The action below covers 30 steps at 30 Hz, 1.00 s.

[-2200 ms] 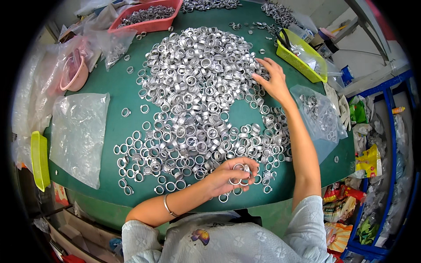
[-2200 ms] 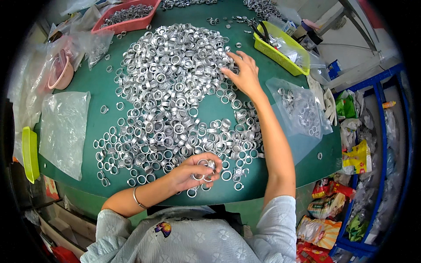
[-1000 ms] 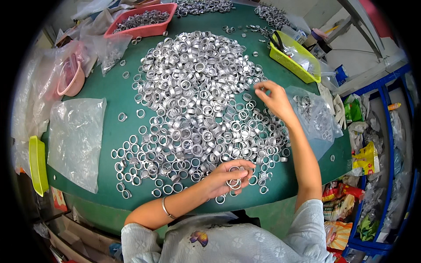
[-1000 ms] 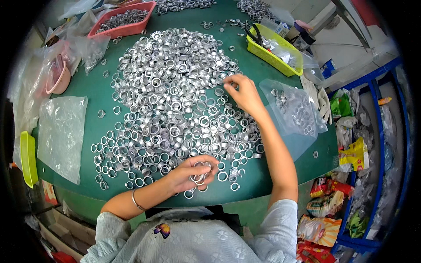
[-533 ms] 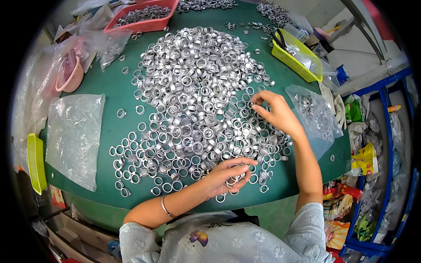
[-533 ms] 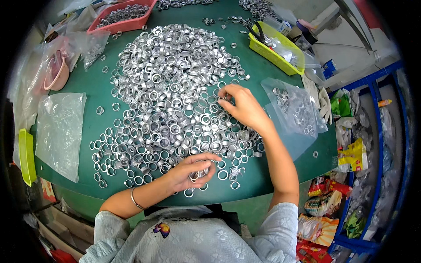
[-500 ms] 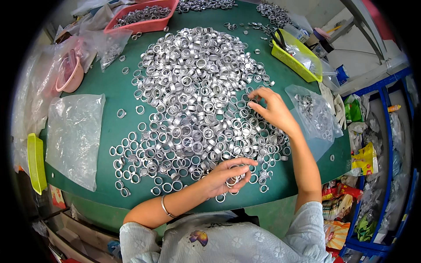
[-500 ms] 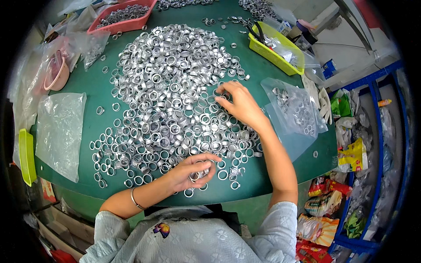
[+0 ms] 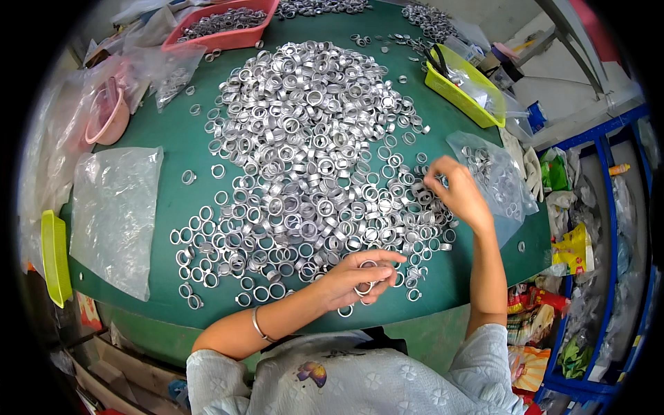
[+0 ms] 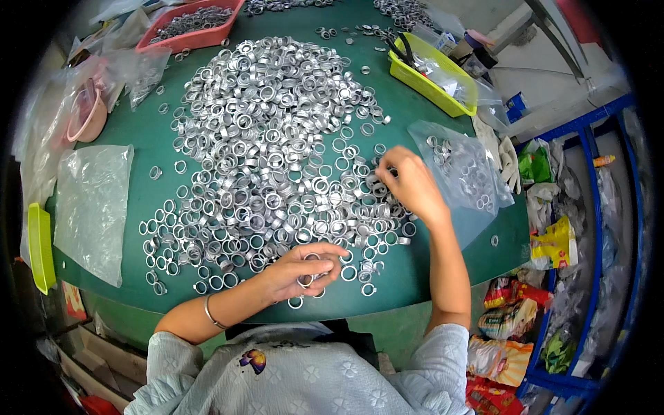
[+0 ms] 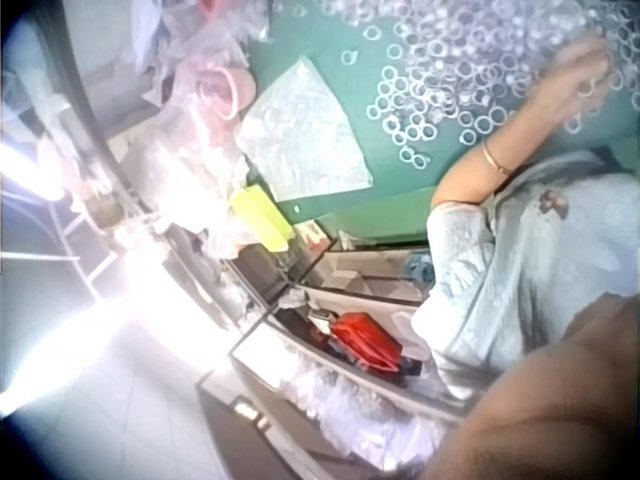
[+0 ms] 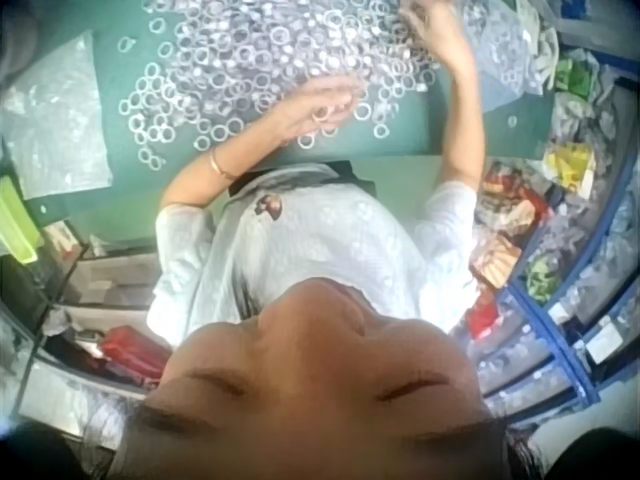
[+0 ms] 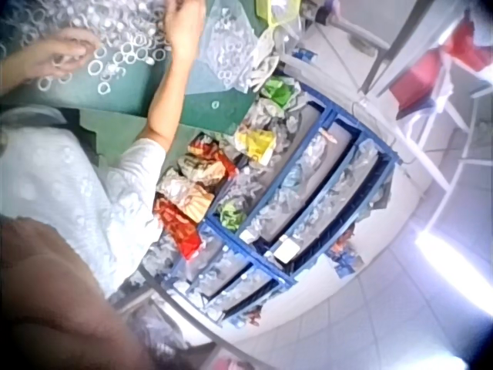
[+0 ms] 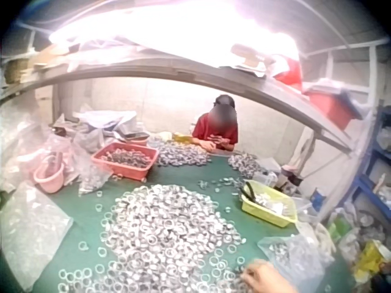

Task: The person gathers small metal rings from a pile on a table by hand and places them into a clear plastic bag.

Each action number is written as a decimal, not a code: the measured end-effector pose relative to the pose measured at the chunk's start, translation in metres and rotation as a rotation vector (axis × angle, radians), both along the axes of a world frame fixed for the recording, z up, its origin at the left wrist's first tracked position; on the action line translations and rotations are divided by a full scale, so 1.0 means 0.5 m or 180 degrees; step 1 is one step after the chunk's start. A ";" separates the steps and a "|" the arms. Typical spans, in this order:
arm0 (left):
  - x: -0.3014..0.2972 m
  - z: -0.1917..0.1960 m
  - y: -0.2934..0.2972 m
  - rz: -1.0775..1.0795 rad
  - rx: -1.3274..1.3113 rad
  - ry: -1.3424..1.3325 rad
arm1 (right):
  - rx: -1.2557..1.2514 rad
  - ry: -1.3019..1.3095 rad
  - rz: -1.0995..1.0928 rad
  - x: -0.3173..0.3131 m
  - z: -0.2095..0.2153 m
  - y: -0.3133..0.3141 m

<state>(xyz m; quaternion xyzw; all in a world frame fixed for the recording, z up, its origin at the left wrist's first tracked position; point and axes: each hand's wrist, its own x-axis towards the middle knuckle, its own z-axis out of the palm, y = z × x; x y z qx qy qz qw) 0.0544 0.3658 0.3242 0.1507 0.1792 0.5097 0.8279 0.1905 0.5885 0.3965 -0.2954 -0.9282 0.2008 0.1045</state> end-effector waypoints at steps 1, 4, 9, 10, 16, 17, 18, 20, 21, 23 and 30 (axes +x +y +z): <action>0.002 -0.002 -0.001 -0.0002 0.0026 0.0006 | 0.0305 0.0126 -0.0420 -0.006 -0.003 -0.007; -0.001 -0.005 0.001 0.0003 0.0039 0.0031 | 0.0313 0.0562 0.0551 -0.040 -0.008 -0.033; -0.003 0.002 0.001 -0.0031 0.0084 0.0058 | -0.0084 -0.0339 0.0803 -0.043 -0.031 -0.066; -0.002 -0.002 0.002 -0.0006 0.0127 0.0067 | 0.0082 -0.0339 0.0665 -0.036 -0.027 -0.050; -0.004 -0.002 -0.001 -0.0002 0.0143 0.0031 | 0.0446 0.0077 0.0196 -0.033 -0.015 -0.038; -0.003 -0.003 0.000 -0.0015 0.0149 0.0021 | 0.0395 0.0306 0.0286 -0.040 -0.021 -0.042; -0.002 -0.006 0.000 -0.0005 0.0170 0.0016 | 0.0448 0.0186 0.0491 -0.049 -0.029 -0.049; 0.001 -0.010 0.003 0.0011 0.0212 0.0014 | 0.0556 -0.0049 0.0895 -0.068 -0.048 -0.064; 0.001 -0.008 0.004 -0.0023 0.0200 -0.0012 | 0.0663 0.0027 0.0909 -0.071 -0.062 -0.068; -0.003 -0.004 0.004 -0.0048 0.0167 -0.0051 | 0.0300 0.0235 0.0680 -0.070 -0.042 -0.052; -0.001 0.012 0.001 0.0248 -0.0104 -0.0076 | -0.3169 0.0959 0.0586 -0.040 0.018 -0.093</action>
